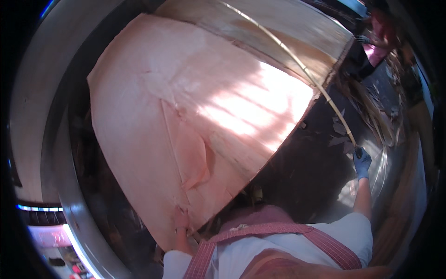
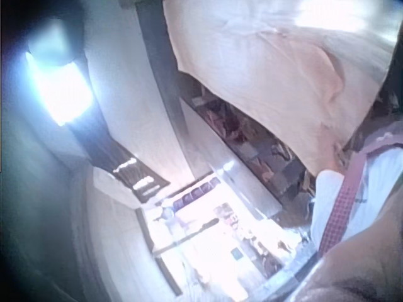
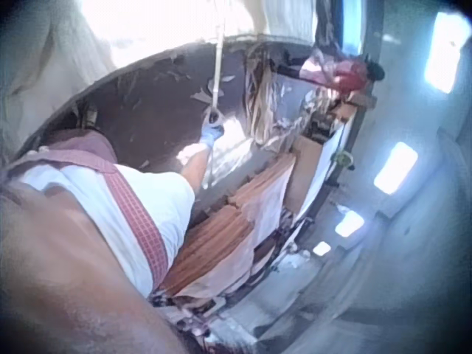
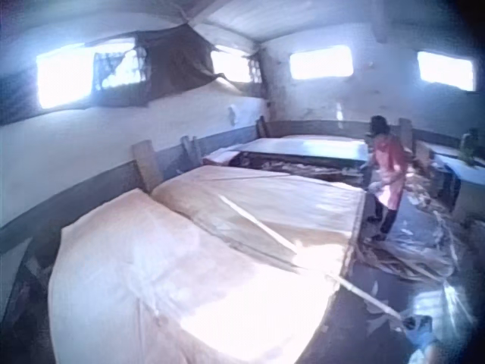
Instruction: The person processes wood veneer sheets by hand using a small utility blade and adhesive tape. They trim excess edges from the sheets, apply small pieces of white tape to secure joints or repairs, and flip and stack the finished sheets on an industrial processing table.
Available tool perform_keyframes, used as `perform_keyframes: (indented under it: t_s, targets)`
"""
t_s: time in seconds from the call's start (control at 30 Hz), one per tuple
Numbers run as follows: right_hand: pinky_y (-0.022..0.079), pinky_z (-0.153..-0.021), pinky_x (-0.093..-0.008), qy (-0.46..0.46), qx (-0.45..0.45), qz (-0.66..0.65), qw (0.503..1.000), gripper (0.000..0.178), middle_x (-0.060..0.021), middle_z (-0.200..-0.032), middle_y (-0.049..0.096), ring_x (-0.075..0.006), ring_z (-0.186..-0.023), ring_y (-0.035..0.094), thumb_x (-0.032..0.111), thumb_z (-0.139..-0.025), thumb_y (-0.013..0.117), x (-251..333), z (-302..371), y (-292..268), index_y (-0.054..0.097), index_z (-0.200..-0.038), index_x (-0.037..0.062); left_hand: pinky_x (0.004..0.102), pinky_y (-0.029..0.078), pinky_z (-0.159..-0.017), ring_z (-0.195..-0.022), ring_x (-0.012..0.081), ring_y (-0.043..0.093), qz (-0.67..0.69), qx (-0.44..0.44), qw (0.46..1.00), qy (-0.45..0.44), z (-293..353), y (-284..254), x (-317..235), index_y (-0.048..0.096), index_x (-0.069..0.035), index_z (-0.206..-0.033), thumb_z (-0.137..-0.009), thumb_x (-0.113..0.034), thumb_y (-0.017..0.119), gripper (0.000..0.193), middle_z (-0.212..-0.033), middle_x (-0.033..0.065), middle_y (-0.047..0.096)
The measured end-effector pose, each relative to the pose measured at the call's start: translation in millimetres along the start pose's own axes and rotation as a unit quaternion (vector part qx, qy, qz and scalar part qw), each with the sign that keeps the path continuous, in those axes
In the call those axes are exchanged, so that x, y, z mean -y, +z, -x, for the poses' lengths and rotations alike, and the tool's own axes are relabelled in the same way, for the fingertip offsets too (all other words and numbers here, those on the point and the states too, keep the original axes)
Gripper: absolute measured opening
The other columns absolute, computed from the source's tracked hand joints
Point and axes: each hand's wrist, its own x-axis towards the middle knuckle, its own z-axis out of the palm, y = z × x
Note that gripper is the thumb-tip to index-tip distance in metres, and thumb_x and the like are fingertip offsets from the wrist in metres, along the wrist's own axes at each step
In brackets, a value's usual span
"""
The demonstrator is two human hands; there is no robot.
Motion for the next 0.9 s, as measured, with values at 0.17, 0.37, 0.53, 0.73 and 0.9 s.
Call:
perform_keyframes:
  t_s: [0.17,0.37,0.53,0.73,0.9]
  targets:
    - [0.053,-0.070,-0.0398,-0.052,0.051,-0.183,0.980,0.032,-0.0176,-0.089,0.069,-0.0350,-0.083,0.068,0.036,-0.089,0.067,175,1,57,0.068,-0.095,0.0047,0.0443,0.039,-0.106,-0.127,0.0377,0.047,-0.063,-0.271,0.960,0.033,-31,6,-30,0.048,0.002,-0.135,-0.091,-0.047,0.055,0.065,-0.134,0.0226,0.052]
    - [0.049,-0.074,-0.0524,-0.110,0.184,-0.149,0.965,0.044,-0.0218,-0.084,0.066,-0.0440,-0.085,0.062,0.052,-0.092,0.053,378,-47,194,0.062,-0.095,0.0092,0.0453,0.027,-0.113,-0.137,0.0358,0.035,-0.089,-0.193,0.927,0.309,-86,-20,-220,0.039,0.001,-0.141,-0.074,-0.058,0.071,0.094,-0.148,0.0220,0.038]
    - [0.042,-0.100,-0.0503,-0.071,0.349,-0.049,0.933,0.067,-0.0269,-0.123,0.059,-0.0434,-0.116,0.055,0.060,-0.095,0.035,389,-81,277,0.054,-0.127,0.0045,0.0433,0.021,-0.117,-0.143,0.0359,0.024,-0.142,-0.123,0.969,0.161,-127,9,-266,0.025,-0.001,-0.149,-0.077,-0.059,0.069,0.103,-0.154,0.0220,0.025]
    - [0.043,-0.096,-0.0501,-0.032,0.366,-0.037,0.929,0.061,-0.0266,-0.121,0.060,-0.0438,-0.114,0.055,0.056,-0.097,0.037,386,-73,297,0.056,-0.122,0.0037,0.0452,0.045,-0.094,-0.116,0.0310,0.053,-0.089,-0.060,0.972,0.208,-120,9,-241,0.048,0.000,-0.123,-0.087,-0.034,0.067,0.053,-0.127,0.0221,0.054]
    - [0.045,-0.094,-0.0525,-0.055,0.361,-0.042,0.930,0.062,-0.0277,-0.119,0.061,-0.0454,-0.112,0.056,0.059,-0.096,0.037,386,-80,303,0.055,-0.123,0.0060,0.0384,0.051,-0.062,-0.066,0.0243,0.061,0.366,-0.077,0.921,0.107,-137,21,-197,0.055,-0.002,-0.099,-0.094,-0.018,0.058,0.017,-0.084,0.0128,0.064]
